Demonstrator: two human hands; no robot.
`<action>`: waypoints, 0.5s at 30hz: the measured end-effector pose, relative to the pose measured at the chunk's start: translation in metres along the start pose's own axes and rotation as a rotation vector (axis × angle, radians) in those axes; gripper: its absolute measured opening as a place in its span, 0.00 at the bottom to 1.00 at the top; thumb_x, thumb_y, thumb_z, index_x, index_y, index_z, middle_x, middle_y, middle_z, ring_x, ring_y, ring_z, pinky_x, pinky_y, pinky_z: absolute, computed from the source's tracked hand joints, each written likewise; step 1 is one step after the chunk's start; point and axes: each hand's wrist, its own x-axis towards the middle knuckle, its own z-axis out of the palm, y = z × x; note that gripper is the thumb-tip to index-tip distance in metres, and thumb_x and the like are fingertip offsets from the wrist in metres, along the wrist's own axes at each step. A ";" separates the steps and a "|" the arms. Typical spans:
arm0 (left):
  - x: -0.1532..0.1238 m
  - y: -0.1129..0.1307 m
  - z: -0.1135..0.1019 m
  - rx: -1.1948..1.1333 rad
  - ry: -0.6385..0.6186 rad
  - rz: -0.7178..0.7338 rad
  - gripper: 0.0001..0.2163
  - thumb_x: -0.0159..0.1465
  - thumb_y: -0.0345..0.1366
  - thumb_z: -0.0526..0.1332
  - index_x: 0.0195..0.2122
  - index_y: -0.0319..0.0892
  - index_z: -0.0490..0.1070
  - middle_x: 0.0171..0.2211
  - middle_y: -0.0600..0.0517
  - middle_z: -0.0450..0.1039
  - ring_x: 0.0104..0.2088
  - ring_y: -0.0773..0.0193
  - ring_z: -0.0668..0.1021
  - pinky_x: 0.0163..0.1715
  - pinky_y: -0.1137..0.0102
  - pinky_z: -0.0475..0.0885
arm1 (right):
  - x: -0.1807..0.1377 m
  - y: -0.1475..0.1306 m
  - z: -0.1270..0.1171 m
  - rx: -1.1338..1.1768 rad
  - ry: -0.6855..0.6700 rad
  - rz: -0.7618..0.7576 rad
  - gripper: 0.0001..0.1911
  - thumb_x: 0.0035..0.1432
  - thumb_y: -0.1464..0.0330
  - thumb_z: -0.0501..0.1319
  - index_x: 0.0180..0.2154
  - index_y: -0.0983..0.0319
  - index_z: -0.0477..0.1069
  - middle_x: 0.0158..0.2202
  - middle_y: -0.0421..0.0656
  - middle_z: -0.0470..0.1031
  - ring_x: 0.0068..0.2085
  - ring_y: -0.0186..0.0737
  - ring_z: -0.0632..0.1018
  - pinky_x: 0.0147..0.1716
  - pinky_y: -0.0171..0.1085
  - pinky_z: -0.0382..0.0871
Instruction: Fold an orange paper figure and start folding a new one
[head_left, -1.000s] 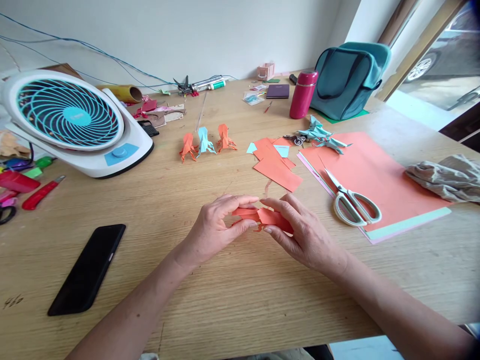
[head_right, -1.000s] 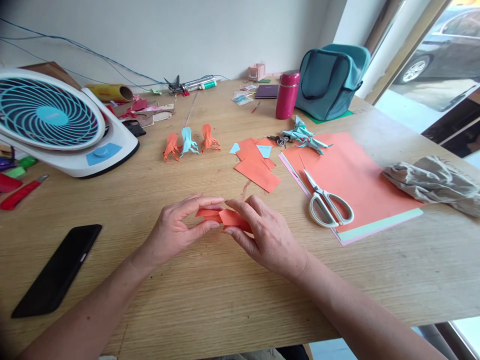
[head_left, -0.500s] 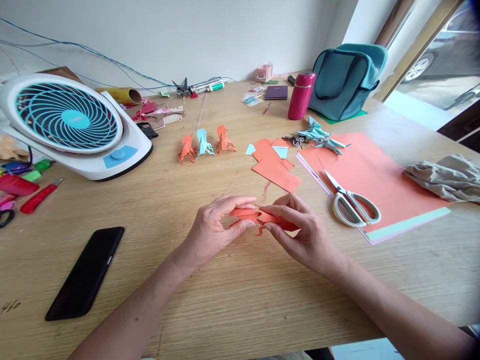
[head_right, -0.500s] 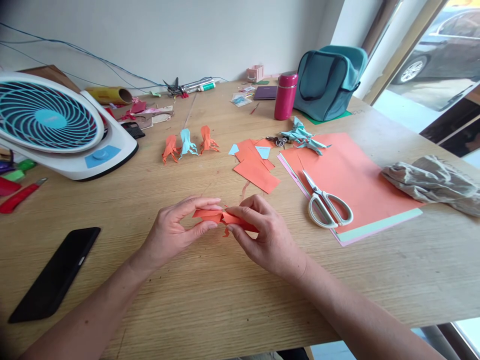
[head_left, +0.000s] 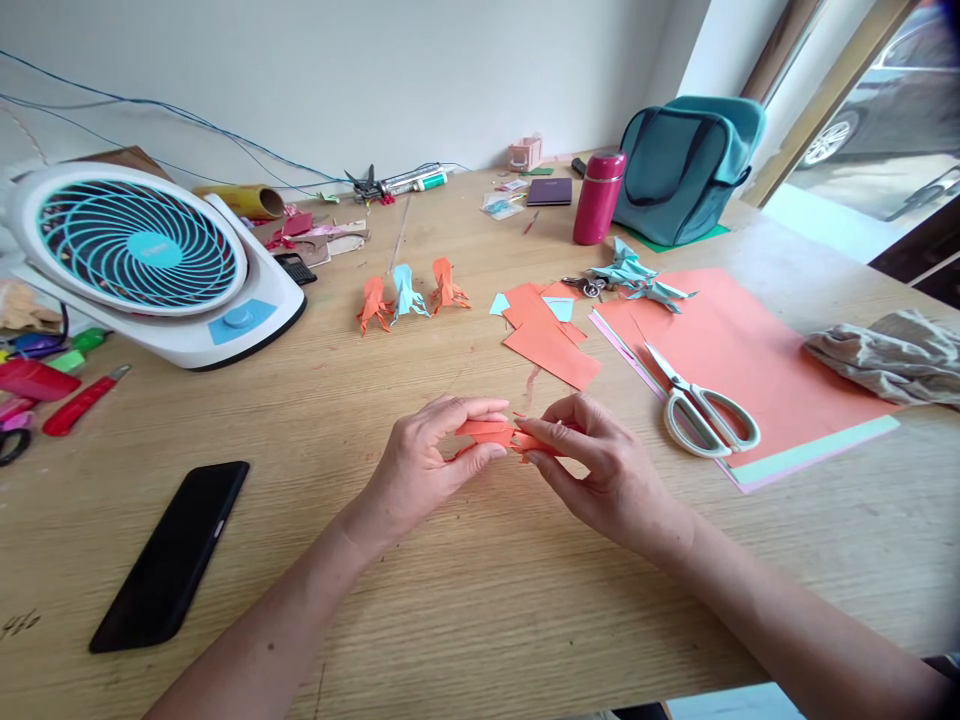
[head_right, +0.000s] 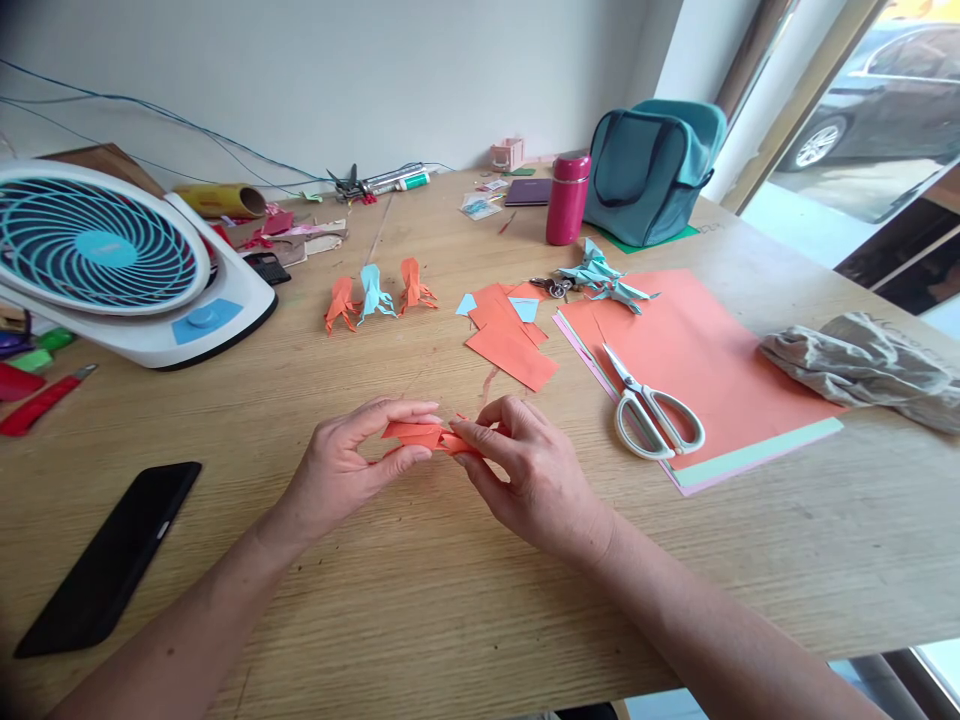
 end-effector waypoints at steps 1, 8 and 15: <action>0.000 -0.001 0.000 0.007 -0.002 0.012 0.13 0.62 0.34 0.68 0.48 0.45 0.75 0.43 0.51 0.81 0.43 0.61 0.82 0.46 0.67 0.75 | 0.000 0.000 0.000 -0.015 -0.008 0.000 0.17 0.66 0.71 0.59 0.55 0.57 0.73 0.41 0.47 0.71 0.38 0.41 0.73 0.36 0.42 0.70; 0.000 -0.003 0.001 0.145 -0.060 0.177 0.13 0.64 0.33 0.66 0.50 0.45 0.74 0.43 0.50 0.81 0.43 0.60 0.80 0.45 0.64 0.74 | 0.000 -0.002 0.000 -0.099 -0.022 -0.043 0.15 0.66 0.70 0.59 0.54 0.59 0.73 0.41 0.49 0.71 0.40 0.43 0.73 0.38 0.44 0.71; 0.001 -0.004 -0.001 0.152 -0.042 0.233 0.13 0.65 0.32 0.65 0.51 0.46 0.72 0.43 0.50 0.81 0.43 0.61 0.79 0.46 0.65 0.73 | 0.001 -0.003 -0.001 0.018 0.028 -0.029 0.13 0.65 0.70 0.61 0.51 0.63 0.73 0.40 0.48 0.71 0.40 0.41 0.74 0.38 0.41 0.72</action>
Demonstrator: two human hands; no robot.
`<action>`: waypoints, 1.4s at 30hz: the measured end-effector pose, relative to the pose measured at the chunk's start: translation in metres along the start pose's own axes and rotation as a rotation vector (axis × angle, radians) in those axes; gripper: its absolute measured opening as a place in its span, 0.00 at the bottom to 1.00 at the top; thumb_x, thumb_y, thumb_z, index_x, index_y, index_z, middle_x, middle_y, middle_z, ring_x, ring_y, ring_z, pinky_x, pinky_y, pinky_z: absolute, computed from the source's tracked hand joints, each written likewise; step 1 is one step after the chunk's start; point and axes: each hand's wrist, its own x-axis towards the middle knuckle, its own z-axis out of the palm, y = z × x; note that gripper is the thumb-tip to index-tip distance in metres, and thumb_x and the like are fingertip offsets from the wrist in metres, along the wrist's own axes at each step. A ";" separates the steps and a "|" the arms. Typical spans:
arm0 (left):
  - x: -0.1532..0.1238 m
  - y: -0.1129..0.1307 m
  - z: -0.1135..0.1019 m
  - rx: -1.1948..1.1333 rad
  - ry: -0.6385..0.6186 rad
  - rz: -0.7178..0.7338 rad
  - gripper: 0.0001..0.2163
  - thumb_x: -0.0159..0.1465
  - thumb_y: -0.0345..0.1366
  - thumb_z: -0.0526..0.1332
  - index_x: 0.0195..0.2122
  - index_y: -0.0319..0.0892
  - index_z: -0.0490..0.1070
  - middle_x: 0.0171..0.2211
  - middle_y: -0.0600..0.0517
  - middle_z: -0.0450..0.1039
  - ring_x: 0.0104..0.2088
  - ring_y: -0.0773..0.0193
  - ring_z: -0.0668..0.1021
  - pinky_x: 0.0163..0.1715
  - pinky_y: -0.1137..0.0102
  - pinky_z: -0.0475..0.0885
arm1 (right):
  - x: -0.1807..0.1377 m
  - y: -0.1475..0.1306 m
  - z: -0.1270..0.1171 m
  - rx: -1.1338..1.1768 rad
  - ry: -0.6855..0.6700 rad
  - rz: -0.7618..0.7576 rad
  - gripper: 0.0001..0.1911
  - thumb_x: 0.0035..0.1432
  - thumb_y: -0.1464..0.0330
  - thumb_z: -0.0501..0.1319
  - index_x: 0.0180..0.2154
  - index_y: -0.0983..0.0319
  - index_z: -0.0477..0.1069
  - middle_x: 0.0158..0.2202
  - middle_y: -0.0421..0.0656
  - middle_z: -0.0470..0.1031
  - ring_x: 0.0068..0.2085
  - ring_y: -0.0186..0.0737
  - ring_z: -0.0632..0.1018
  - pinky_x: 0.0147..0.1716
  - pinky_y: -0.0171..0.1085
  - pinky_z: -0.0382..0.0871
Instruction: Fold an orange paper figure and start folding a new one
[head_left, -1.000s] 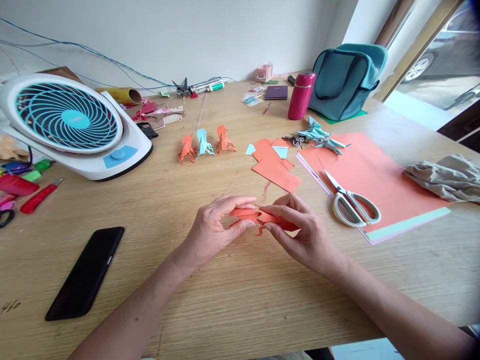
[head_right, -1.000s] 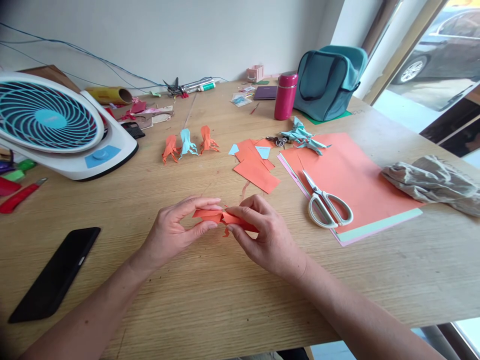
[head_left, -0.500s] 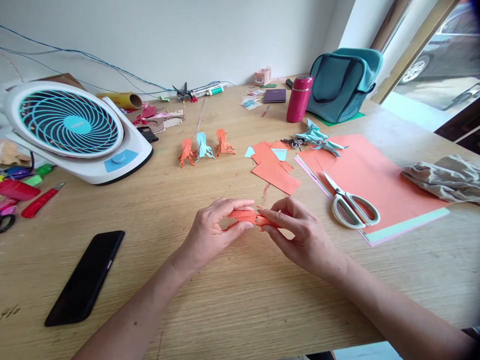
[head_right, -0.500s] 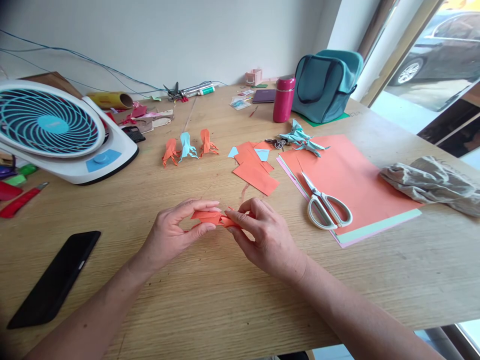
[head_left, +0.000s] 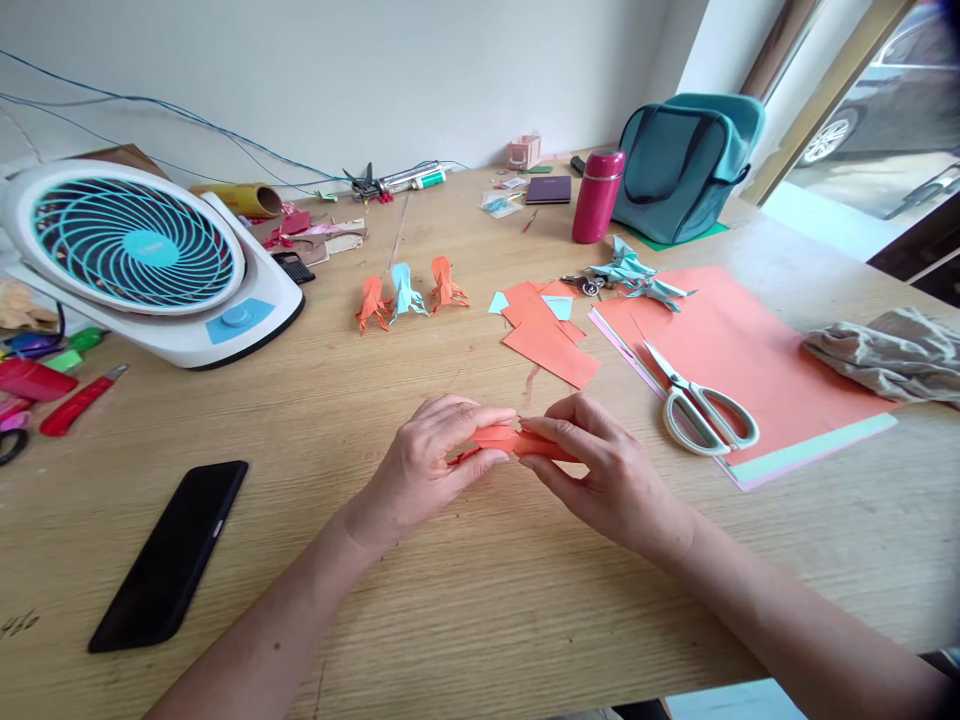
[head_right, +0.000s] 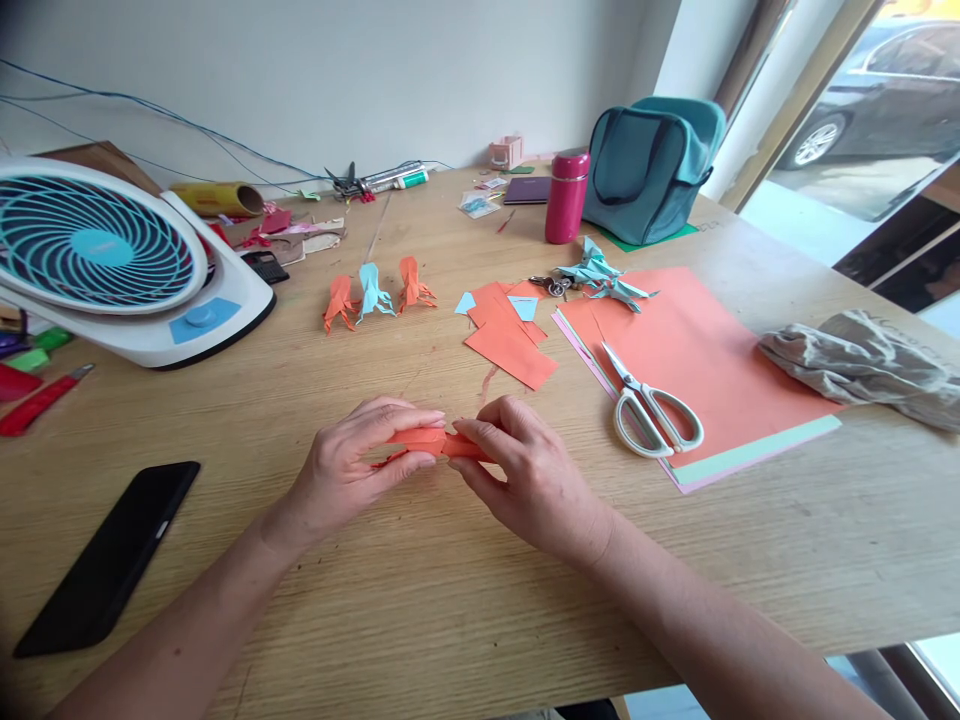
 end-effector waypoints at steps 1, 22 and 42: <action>0.000 0.000 -0.001 0.005 0.000 0.017 0.14 0.65 0.32 0.65 0.51 0.46 0.72 0.42 0.50 0.81 0.43 0.61 0.79 0.46 0.64 0.73 | 0.000 0.000 -0.001 0.010 0.004 0.008 0.13 0.64 0.70 0.62 0.51 0.62 0.73 0.40 0.48 0.71 0.40 0.41 0.74 0.37 0.41 0.73; 0.001 -0.007 -0.006 0.162 -0.073 0.163 0.13 0.67 0.31 0.62 0.52 0.45 0.72 0.44 0.49 0.81 0.46 0.59 0.78 0.47 0.63 0.72 | 0.004 0.013 -0.009 0.349 -0.127 0.328 0.12 0.60 0.69 0.65 0.46 0.57 0.75 0.46 0.44 0.77 0.46 0.41 0.78 0.48 0.43 0.72; -0.002 -0.010 0.001 -0.131 -0.007 -0.047 0.14 0.64 0.33 0.66 0.50 0.45 0.74 0.44 0.49 0.80 0.44 0.61 0.79 0.46 0.66 0.74 | 0.003 0.013 0.003 0.704 -0.094 0.547 0.13 0.58 0.59 0.68 0.41 0.60 0.77 0.38 0.44 0.78 0.38 0.39 0.78 0.41 0.42 0.75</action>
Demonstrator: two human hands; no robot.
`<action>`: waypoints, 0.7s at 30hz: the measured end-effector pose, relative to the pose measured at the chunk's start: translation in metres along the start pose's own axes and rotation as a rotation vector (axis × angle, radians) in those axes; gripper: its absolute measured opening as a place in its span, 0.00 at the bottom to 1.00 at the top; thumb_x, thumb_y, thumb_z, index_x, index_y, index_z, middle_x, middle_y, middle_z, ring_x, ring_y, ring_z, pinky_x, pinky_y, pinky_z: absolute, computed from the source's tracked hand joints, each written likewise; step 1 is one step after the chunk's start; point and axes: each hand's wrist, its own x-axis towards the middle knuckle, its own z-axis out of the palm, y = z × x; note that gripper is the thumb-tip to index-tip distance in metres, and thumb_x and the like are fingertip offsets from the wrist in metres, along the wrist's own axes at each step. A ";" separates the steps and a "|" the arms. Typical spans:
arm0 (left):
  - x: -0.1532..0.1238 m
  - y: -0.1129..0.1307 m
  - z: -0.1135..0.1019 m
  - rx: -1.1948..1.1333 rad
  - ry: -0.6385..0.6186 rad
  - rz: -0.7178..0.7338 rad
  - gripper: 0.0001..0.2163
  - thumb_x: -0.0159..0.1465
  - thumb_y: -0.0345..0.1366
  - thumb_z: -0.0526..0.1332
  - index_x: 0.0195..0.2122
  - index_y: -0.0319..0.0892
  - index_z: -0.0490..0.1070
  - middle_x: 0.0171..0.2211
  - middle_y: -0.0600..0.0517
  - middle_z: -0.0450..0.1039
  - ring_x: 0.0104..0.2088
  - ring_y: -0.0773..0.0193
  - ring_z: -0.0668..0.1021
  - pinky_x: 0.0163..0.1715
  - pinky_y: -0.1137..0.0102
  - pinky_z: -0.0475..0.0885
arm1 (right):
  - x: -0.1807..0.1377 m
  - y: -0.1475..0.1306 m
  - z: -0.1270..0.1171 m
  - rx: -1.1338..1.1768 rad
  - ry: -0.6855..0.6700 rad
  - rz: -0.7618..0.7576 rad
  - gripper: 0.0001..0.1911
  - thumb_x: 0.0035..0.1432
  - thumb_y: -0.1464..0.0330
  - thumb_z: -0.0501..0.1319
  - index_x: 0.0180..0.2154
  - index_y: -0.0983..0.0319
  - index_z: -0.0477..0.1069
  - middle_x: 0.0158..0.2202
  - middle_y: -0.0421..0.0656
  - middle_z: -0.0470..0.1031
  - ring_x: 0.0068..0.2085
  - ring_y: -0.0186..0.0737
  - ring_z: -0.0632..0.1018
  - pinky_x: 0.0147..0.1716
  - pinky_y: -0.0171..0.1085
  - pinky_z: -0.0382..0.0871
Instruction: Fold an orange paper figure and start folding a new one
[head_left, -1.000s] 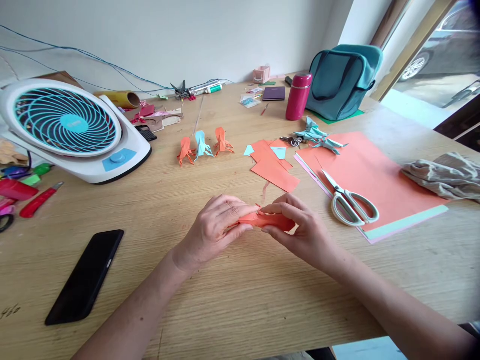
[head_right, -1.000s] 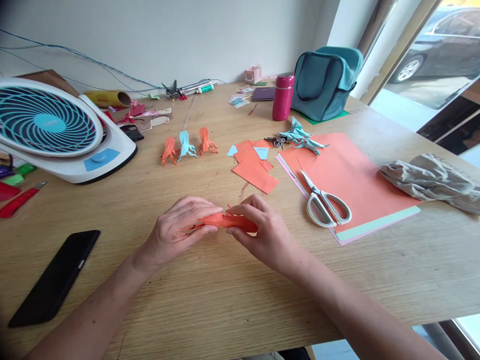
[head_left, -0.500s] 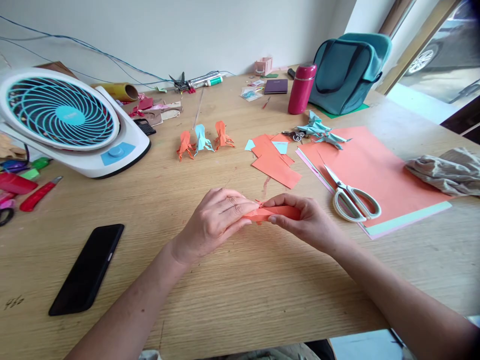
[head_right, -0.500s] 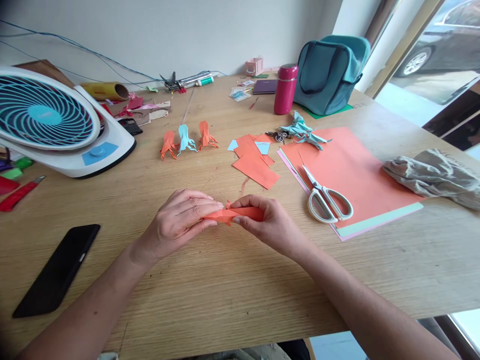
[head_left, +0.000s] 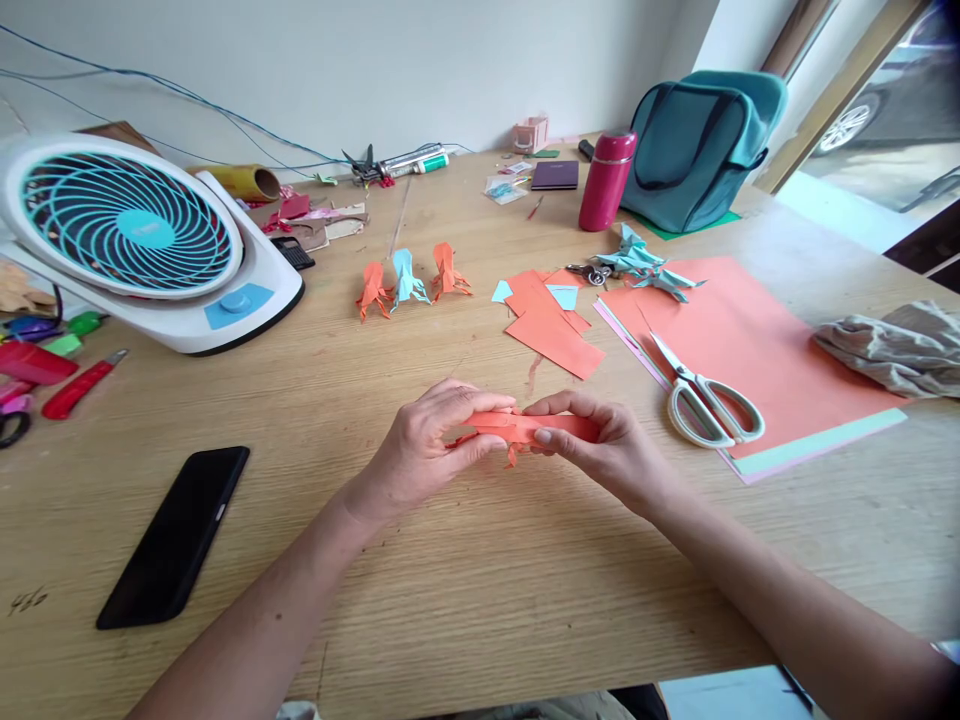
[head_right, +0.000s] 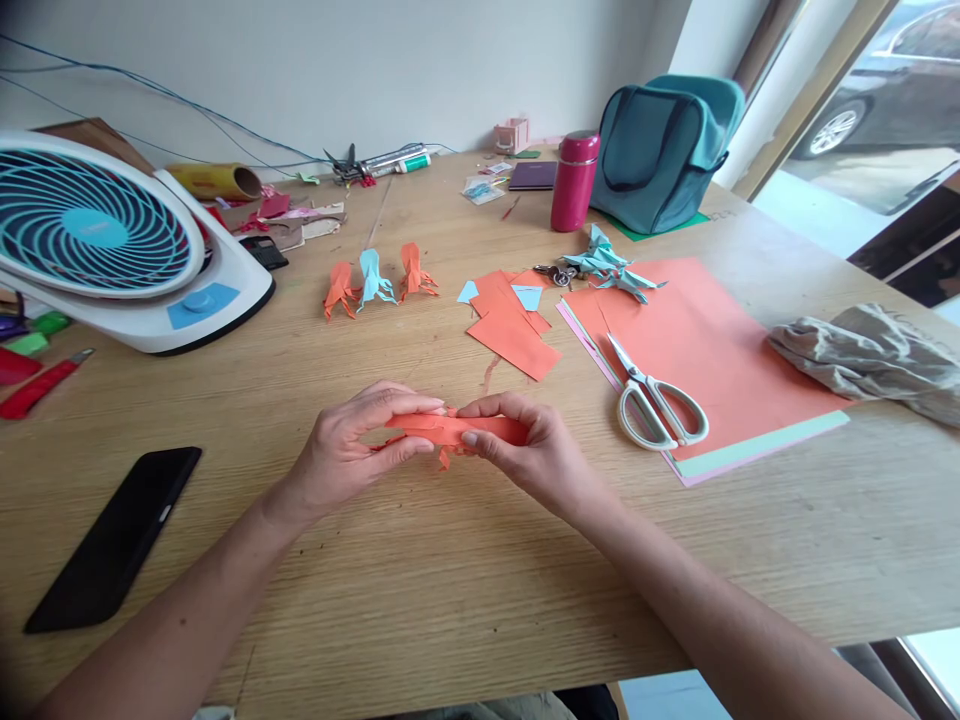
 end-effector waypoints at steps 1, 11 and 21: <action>0.000 0.001 0.000 0.005 0.001 -0.002 0.13 0.63 0.34 0.67 0.50 0.45 0.75 0.43 0.49 0.80 0.43 0.61 0.79 0.46 0.66 0.74 | -0.001 0.000 0.000 -0.086 0.020 -0.074 0.12 0.59 0.60 0.68 0.42 0.59 0.78 0.39 0.44 0.77 0.41 0.41 0.78 0.43 0.43 0.74; 0.001 0.006 0.003 0.029 -0.006 0.001 0.12 0.64 0.34 0.66 0.49 0.45 0.74 0.43 0.50 0.80 0.43 0.63 0.79 0.46 0.68 0.74 | -0.009 -0.003 -0.001 -0.482 0.074 -0.382 0.12 0.61 0.68 0.66 0.48 0.56 0.78 0.41 0.44 0.71 0.36 0.37 0.75 0.33 0.38 0.72; -0.001 0.004 0.007 0.055 0.009 0.040 0.13 0.64 0.32 0.66 0.50 0.44 0.74 0.42 0.49 0.80 0.43 0.62 0.78 0.44 0.67 0.74 | -0.007 -0.003 0.002 -0.460 0.068 -0.378 0.10 0.62 0.68 0.65 0.46 0.59 0.77 0.39 0.44 0.72 0.39 0.38 0.76 0.37 0.38 0.72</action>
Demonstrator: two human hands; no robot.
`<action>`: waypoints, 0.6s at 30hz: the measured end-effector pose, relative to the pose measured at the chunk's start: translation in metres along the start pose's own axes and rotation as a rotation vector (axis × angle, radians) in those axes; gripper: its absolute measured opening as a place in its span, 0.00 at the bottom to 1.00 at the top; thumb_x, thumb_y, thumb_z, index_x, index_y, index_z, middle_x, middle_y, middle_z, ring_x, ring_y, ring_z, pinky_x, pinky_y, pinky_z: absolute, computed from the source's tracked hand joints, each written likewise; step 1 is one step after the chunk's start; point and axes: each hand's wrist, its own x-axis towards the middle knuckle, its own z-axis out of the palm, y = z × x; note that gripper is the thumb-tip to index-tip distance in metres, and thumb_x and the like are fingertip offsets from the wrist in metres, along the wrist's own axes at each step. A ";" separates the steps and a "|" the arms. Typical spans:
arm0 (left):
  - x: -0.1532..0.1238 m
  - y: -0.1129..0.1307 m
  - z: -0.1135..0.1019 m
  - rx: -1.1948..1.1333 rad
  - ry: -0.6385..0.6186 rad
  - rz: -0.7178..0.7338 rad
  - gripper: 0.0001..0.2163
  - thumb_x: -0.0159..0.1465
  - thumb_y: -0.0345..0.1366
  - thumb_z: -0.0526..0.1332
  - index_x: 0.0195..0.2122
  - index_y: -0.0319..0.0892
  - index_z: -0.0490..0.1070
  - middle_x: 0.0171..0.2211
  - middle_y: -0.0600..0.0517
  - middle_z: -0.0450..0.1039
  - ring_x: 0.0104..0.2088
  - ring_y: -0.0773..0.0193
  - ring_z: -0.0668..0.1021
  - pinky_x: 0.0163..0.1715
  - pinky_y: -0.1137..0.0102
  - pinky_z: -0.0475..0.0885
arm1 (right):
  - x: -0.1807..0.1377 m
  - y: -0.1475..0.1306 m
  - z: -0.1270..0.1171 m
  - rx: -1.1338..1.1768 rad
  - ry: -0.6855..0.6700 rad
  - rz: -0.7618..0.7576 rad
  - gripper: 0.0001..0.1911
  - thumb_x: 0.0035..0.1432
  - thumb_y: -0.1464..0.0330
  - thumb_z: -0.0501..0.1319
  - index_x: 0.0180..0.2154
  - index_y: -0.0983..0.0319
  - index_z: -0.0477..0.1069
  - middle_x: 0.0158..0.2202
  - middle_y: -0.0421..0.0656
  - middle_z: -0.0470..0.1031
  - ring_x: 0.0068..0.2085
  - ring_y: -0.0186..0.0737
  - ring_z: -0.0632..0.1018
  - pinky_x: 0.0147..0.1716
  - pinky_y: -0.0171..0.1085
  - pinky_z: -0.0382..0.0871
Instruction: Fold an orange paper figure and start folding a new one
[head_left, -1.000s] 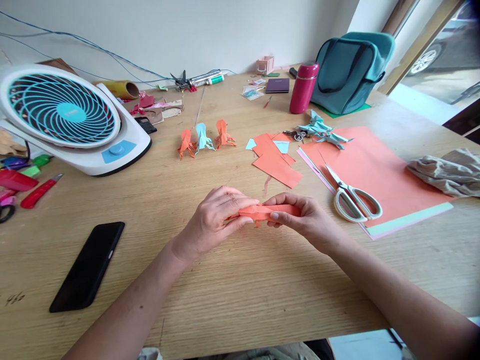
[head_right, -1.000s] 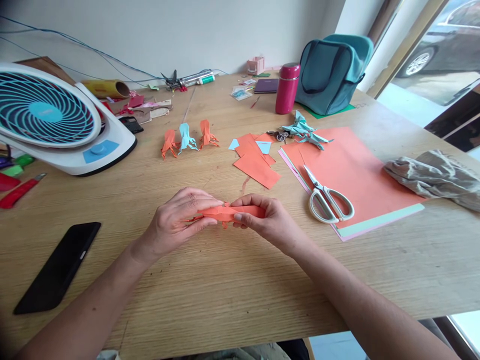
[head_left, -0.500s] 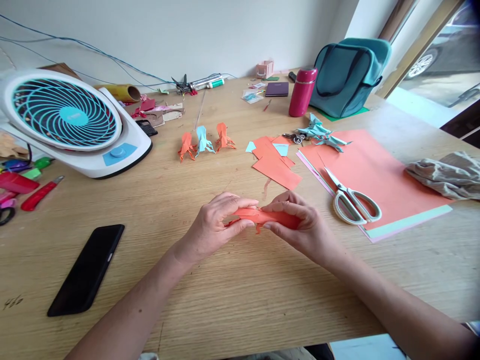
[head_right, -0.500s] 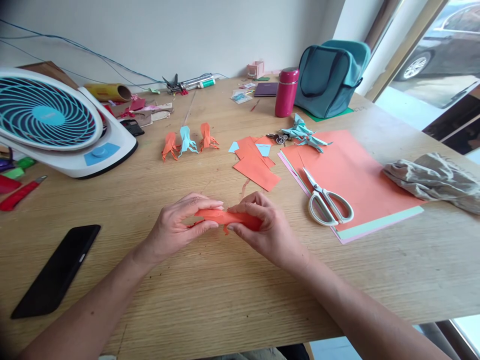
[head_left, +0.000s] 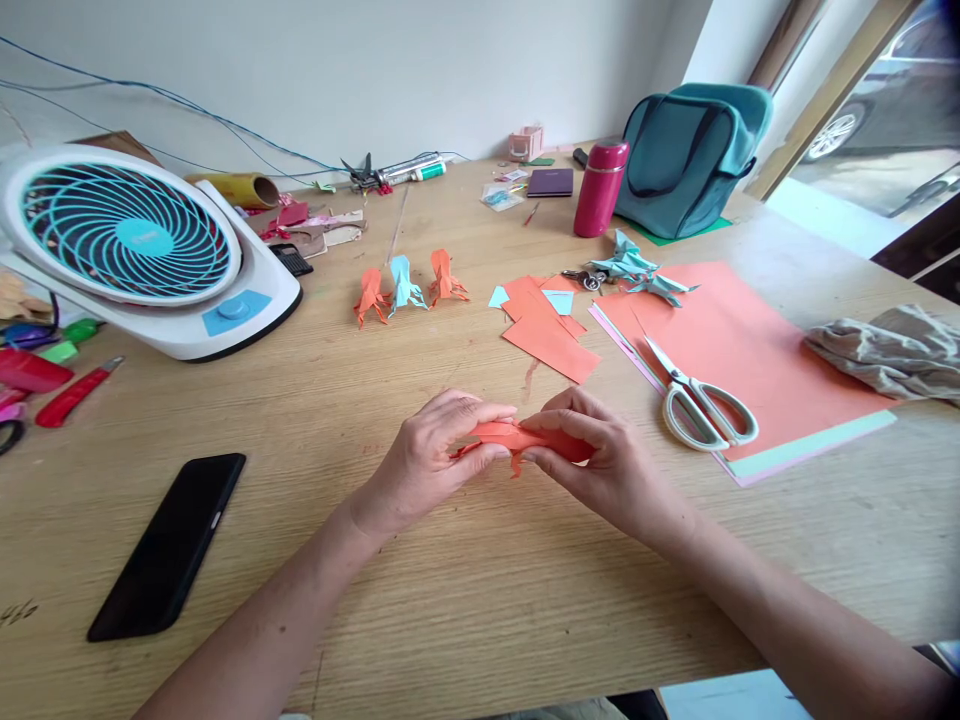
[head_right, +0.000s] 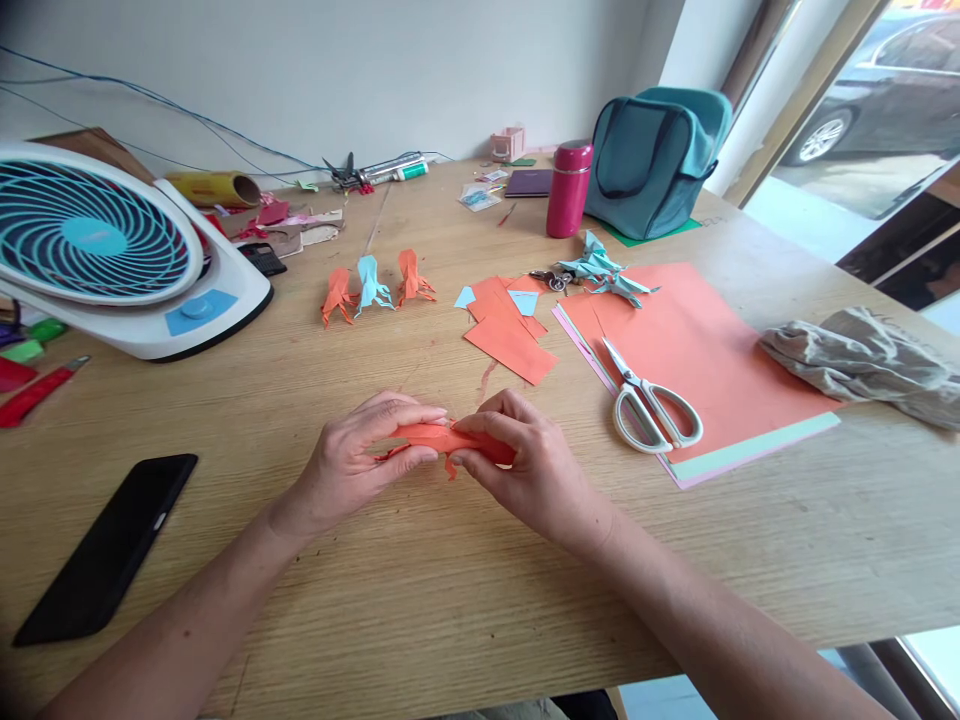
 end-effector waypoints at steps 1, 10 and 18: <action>0.000 0.000 0.000 0.017 0.002 0.018 0.13 0.64 0.31 0.66 0.51 0.44 0.73 0.42 0.49 0.80 0.43 0.62 0.78 0.44 0.66 0.74 | 0.000 0.000 0.001 0.005 0.011 0.001 0.10 0.62 0.68 0.65 0.46 0.59 0.77 0.39 0.44 0.72 0.39 0.37 0.76 0.37 0.38 0.72; 0.000 -0.003 0.000 0.044 0.022 0.041 0.13 0.65 0.32 0.65 0.51 0.45 0.73 0.42 0.49 0.80 0.44 0.60 0.77 0.46 0.64 0.74 | 0.001 0.001 -0.001 0.157 -0.027 0.211 0.10 0.62 0.64 0.65 0.45 0.58 0.77 0.41 0.44 0.77 0.42 0.41 0.78 0.42 0.41 0.72; 0.000 -0.003 0.002 -0.040 0.051 -0.024 0.12 0.64 0.30 0.66 0.49 0.43 0.75 0.42 0.48 0.79 0.43 0.62 0.78 0.44 0.67 0.74 | 0.005 0.000 0.000 0.360 -0.041 0.324 0.10 0.59 0.62 0.67 0.42 0.60 0.76 0.39 0.44 0.78 0.39 0.40 0.78 0.40 0.40 0.71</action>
